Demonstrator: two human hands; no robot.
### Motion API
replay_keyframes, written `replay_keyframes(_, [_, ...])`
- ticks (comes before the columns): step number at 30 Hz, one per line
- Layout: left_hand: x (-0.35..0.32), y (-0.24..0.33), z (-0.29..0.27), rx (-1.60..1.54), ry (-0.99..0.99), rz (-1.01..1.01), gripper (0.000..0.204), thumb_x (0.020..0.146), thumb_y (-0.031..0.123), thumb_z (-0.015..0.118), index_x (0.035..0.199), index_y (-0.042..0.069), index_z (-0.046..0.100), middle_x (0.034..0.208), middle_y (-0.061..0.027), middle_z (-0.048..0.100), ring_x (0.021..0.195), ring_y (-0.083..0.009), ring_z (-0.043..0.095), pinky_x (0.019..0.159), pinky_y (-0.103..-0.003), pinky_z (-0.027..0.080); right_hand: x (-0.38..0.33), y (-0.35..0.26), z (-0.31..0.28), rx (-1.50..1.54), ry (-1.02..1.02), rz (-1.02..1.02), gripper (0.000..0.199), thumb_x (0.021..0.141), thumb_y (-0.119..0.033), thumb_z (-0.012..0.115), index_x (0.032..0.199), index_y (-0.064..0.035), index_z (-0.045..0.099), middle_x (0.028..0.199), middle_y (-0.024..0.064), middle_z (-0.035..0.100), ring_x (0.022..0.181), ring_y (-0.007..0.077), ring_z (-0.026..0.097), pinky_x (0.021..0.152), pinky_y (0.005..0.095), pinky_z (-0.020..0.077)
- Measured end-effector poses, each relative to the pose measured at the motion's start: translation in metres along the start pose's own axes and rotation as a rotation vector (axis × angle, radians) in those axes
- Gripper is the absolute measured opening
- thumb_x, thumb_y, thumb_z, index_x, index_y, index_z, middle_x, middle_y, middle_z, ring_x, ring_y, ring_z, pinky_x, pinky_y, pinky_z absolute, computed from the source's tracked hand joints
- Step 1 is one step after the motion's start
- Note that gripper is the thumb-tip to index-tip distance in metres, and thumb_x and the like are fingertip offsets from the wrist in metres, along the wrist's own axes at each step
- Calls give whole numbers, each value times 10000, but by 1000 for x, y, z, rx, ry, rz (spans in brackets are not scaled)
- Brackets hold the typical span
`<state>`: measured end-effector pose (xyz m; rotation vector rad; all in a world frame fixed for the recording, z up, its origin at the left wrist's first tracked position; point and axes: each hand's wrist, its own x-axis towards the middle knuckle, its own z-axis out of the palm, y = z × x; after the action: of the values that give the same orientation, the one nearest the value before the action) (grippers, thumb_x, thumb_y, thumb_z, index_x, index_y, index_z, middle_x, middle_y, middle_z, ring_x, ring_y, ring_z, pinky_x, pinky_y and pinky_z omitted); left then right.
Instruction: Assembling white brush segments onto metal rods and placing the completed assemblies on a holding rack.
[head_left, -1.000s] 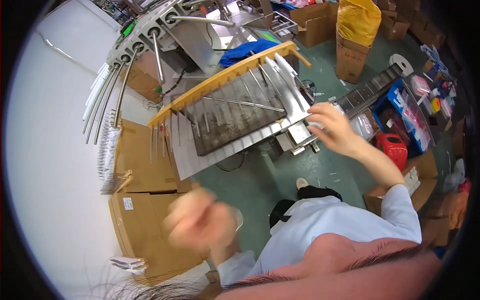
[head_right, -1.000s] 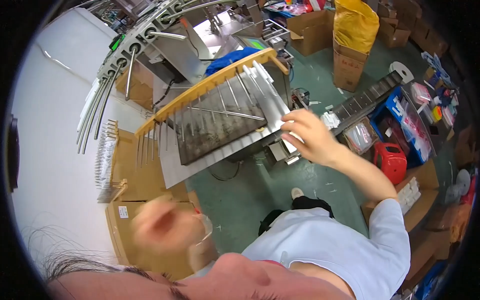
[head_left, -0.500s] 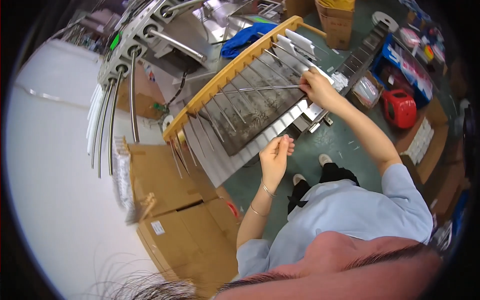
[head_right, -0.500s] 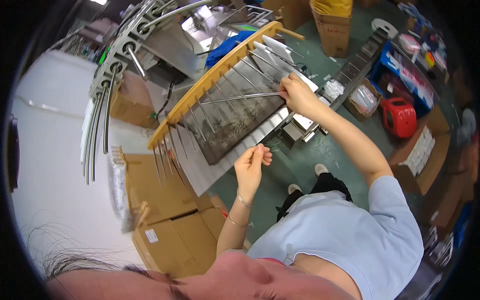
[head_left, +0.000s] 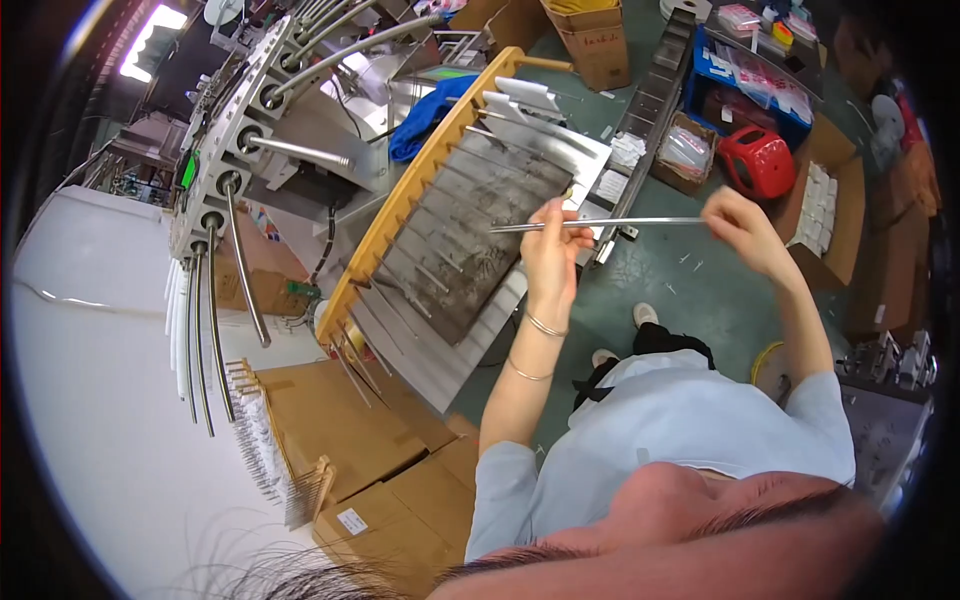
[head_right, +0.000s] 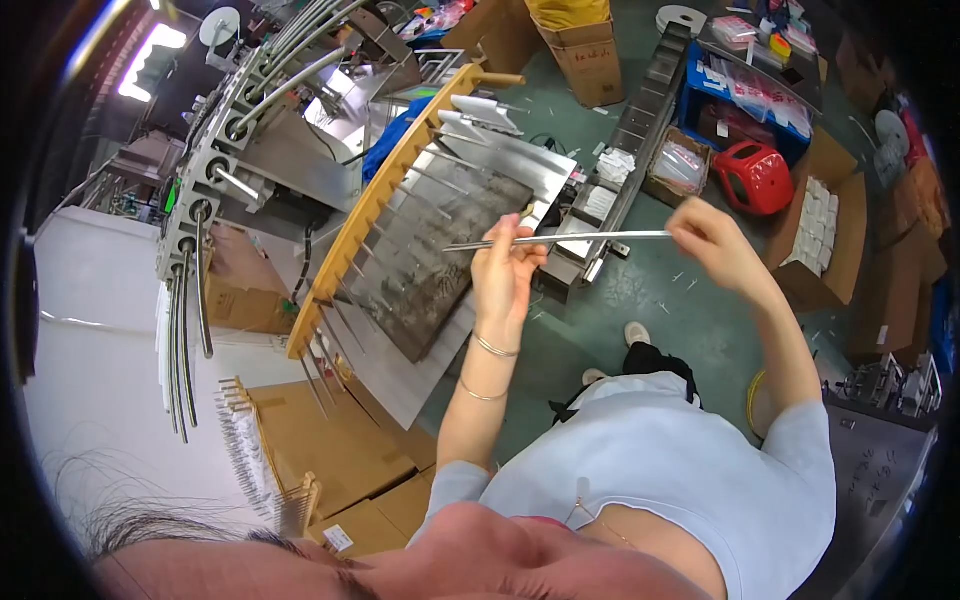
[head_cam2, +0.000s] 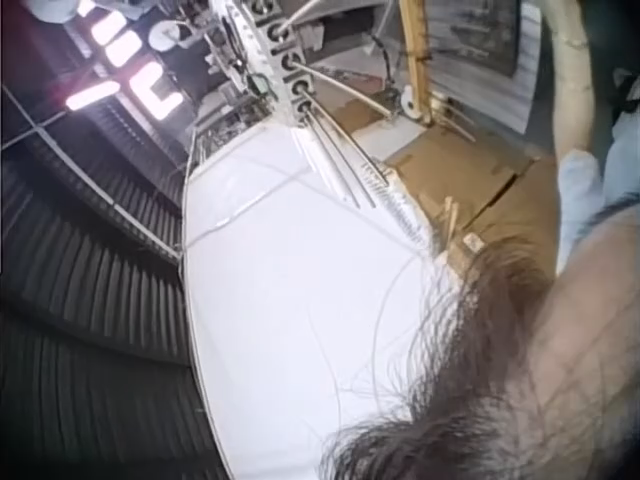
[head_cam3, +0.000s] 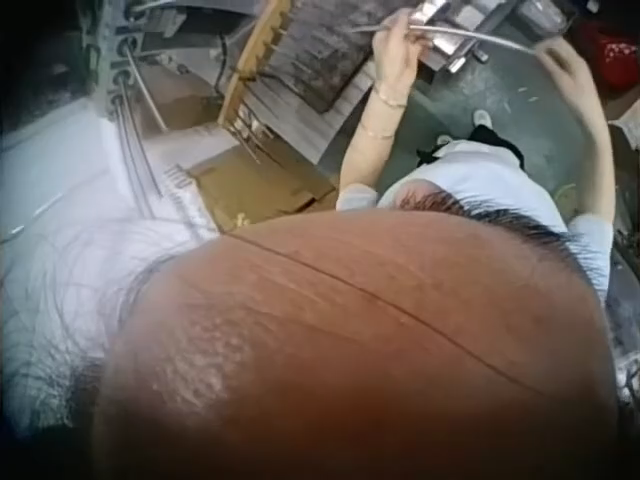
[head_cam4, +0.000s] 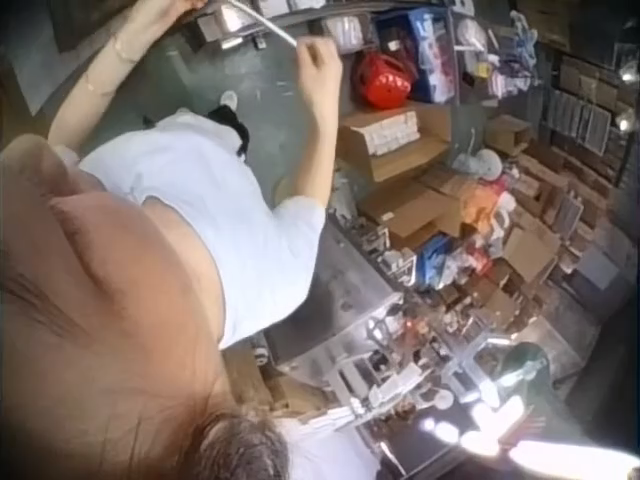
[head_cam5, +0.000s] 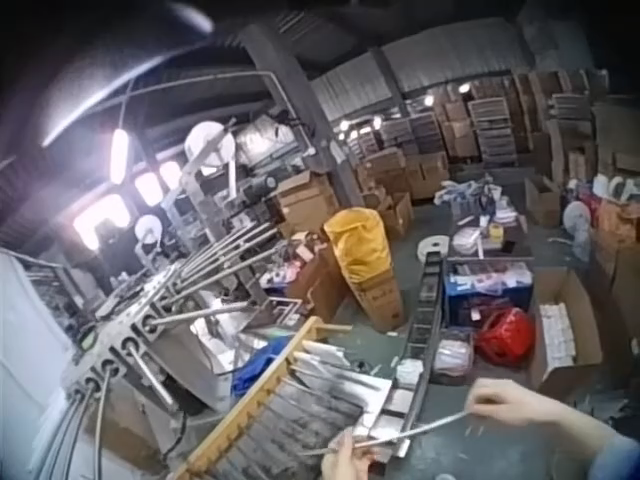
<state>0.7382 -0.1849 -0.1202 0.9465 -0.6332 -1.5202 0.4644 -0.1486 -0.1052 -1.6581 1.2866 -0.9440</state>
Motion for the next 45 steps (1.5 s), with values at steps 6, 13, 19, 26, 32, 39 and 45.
replay_keyframes(6, [28, -21, 45, -176, -437, -171, 354, 922, 340, 490, 1028, 3, 497, 896, -125, 548, 643, -184, 579, 574, -297, 491, -35, -23, -12, 278, 191, -345, 169, 861, -102, 498, 803, 29, 589, 781, 100, 572, 657, 158, 502, 576, 284, 389])
replay_keyframes(13, [63, -1, 26, -23, -18, 232, 372, 967, 359, 363, 1083, 24, 476, 933, -70, 518, 745, -127, 538, 614, -269, 484, -24, -60, -22, 179, 286, -658, 320, 907, -174, 423, 723, 38, 577, 687, 112, 559, 631, 211, 500, 597, 316, 384])
replay_keyframes(19, [125, 21, 25, 113, 233, 500, 260, 965, 293, 380, 1033, 74, 502, 816, 22, 484, 651, -65, 445, 577, -197, 395, 4, -72, -15, 65, 249, -586, 287, 888, -142, 424, 712, 41, 558, 695, 120, 551, 627, 215, 482, 608, 322, 375])
replay_keyframes(26, [139, 25, 26, -2, 195, 511, 153, 946, 230, 425, 899, 118, 518, 714, 81, 375, 585, -16, 306, 524, -161, 278, 13, -70, -2, 80, 279, -657, 233, 855, -62, 424, 714, 59, 564, 670, 119, 541, 606, 213, 475, 578, 318, 374])
replay_keyframes(32, [133, 26, 24, -16, 195, 490, 129, 931, 200, 464, 865, 108, 526, 702, 85, 376, 571, -10, 289, 508, -166, 255, 4, -60, 0, 224, 275, -799, 208, 839, -34, 436, 711, 62, 569, 653, 121, 533, 578, 208, 466, 557, 313, 373])
replay_keyframes(39, [138, 22, 24, -27, 103, 555, 129, 923, 143, 470, 978, 49, 540, 897, 16, 513, 785, -60, 457, 708, -194, 374, 9, -79, 10, 109, 282, -554, 269, 864, -95, 409, 687, 41, 558, 632, 105, 514, 574, 199, 425, 580, 334, 338])
replay_keyframes(45, [135, 15, 25, -28, 82, 533, 181, 923, 100, 453, 1065, 16, 529, 1071, -40, 534, 1003, -123, 479, 892, -239, 359, 10, -74, 2, 105, 323, -796, 247, 856, -75, 421, 693, 50, 559, 635, 112, 516, 572, 202, 431, 563, 326, 343])
